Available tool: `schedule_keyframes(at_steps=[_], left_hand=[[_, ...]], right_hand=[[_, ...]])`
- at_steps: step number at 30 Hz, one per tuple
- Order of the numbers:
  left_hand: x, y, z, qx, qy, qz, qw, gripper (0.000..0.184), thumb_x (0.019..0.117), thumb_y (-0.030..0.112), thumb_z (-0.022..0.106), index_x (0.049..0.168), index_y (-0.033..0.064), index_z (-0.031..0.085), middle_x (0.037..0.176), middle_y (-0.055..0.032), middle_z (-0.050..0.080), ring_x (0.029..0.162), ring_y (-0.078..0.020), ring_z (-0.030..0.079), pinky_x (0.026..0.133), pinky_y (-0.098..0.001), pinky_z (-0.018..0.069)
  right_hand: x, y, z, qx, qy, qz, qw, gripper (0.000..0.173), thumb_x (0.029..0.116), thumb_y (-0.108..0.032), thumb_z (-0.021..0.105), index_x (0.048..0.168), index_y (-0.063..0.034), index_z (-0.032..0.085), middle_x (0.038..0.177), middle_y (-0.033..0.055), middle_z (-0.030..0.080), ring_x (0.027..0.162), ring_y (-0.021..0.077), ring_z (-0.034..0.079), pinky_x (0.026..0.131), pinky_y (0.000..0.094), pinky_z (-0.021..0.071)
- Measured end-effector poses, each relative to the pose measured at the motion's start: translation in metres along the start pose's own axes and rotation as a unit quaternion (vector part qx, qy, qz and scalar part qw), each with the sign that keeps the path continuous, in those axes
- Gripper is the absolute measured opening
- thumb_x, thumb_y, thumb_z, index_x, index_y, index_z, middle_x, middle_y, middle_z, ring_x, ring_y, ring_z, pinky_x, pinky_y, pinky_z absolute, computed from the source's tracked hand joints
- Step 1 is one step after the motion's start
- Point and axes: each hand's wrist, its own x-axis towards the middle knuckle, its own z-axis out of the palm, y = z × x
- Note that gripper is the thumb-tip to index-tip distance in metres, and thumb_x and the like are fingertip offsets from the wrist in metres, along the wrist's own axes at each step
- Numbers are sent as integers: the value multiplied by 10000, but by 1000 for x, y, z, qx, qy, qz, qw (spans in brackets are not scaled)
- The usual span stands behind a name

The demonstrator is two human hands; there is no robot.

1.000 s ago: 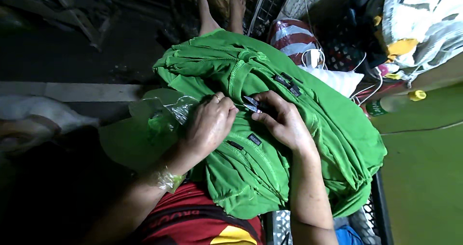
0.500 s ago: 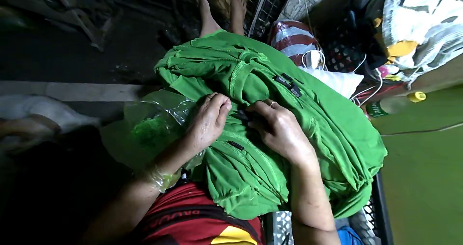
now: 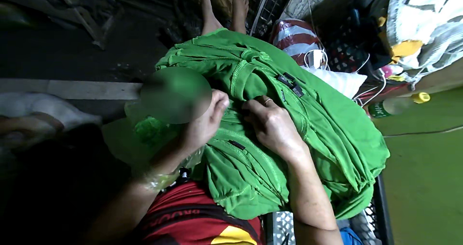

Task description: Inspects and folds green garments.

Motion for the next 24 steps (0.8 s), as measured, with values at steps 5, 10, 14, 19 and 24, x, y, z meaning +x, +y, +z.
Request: schedule_keyframes(at_steps=[5,10,14,19,24], left_hand=[[-2,-16,-79,53,178,-1,983,259,1068,200,475,1069,-4,635,1009,-31,610,918,4,574,847,-186,485],[-11,-21,-88,139,101,5,985,550,984,268,605,1471,39,494,1429,-263,514,1241,-289,571,1027,-403,483],[-4,-18,-34,147,-26,47,988,443,979,390,646,1153,-13,706,1225,-240,627,1156,-402,592,994,-583,459],[14,-8,-35,143,-12,82,986,289,961,195,660,994,-91,641,1083,-305,630,991,-448,619,859,-604,482],[32,16,-45,198,89,116,969,295,989,139,517,1059,-138,586,946,-327,614,779,-371,574,715,-475,463]], right_hand=[[-10,28,-19,245,-10,46,968,272,982,-90,572,1250,-51,572,1010,35,688,723,49,610,597,209,508],[-10,46,-28,374,41,-2,927,300,949,-58,576,1243,-13,537,1080,-22,663,829,-12,609,647,145,501],[-48,41,-54,303,53,47,950,157,931,-8,583,1085,-25,606,950,-18,651,802,16,634,730,199,564],[-107,21,-61,-4,9,139,990,296,865,-191,768,1087,-14,686,983,124,676,767,208,651,670,422,557],[-128,22,-29,7,25,89,996,325,873,-124,670,1193,-108,726,983,151,648,706,246,632,585,451,535]])
